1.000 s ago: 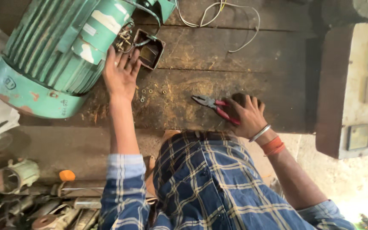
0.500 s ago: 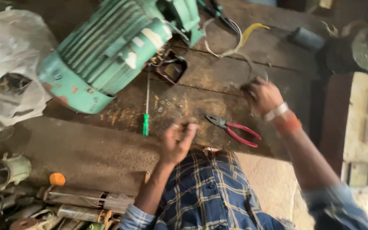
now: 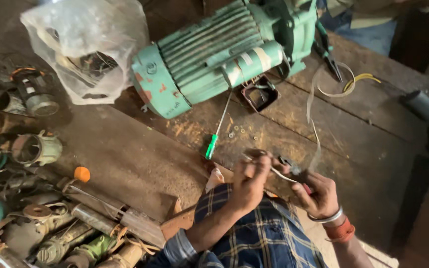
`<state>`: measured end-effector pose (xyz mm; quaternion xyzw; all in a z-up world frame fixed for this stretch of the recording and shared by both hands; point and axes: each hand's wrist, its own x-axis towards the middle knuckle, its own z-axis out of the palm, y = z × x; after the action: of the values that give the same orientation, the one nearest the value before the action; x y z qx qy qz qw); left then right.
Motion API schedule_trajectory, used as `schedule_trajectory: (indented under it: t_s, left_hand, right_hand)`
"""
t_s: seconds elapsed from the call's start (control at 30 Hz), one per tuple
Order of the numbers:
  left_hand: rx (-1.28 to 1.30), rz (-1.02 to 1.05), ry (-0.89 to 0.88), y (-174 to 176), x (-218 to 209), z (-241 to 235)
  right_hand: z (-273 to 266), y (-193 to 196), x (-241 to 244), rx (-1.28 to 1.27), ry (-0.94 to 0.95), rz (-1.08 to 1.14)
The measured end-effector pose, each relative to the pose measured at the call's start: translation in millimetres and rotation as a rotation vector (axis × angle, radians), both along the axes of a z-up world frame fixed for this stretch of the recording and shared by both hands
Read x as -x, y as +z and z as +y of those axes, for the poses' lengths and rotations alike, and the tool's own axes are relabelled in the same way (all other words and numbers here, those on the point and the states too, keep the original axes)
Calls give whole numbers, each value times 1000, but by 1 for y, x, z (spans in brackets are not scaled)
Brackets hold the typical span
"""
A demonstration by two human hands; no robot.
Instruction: The person works on a green electric motor, stripping and twisting wires, then connecting them to the motor's terminal box. They use pliers and electrical tape to secure the connections.
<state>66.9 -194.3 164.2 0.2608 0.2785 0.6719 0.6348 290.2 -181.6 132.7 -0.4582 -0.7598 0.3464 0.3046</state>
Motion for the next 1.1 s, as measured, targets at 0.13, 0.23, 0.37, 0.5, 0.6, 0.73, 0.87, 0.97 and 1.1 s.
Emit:
schedule_trajectory:
  t_s: [0.13,0.23,0.37,0.5,0.6,0.73,0.87,0.97,1.1]
  left_hand:
    - [-249,-85,298,13,49,12]
    - [-192,-81,395,19,89,6]
    - [-32,80,361,26,124,-23]
    - [105,197,180,13,114,-28]
    - [150,262,50,4,100,-23]
    - [194,345,-41,-1,87,-28]
    - [263,412,-91,6,91,-59]
    - [239,440,-109,4,94,-51]
    - [230,474,-76,8,103,-63]
  right_hand:
    - [8,-14,-16,-168,12,-47]
    - [17,-12,-17,-258,70,-136]
    - [23,-18,-21,-307,176,-210]
    - [29,-42,-44,-369,161,-319]
    - [22,-48,-62,-307,-10,-337]
    - [21,-53,-91,-190,-40,-349]
    - [5,-46,-126,-83,-170,-367]
    - [18,-40,-130,-19,-247,-442]
    - [37,-40,-96,176,-266,-448]
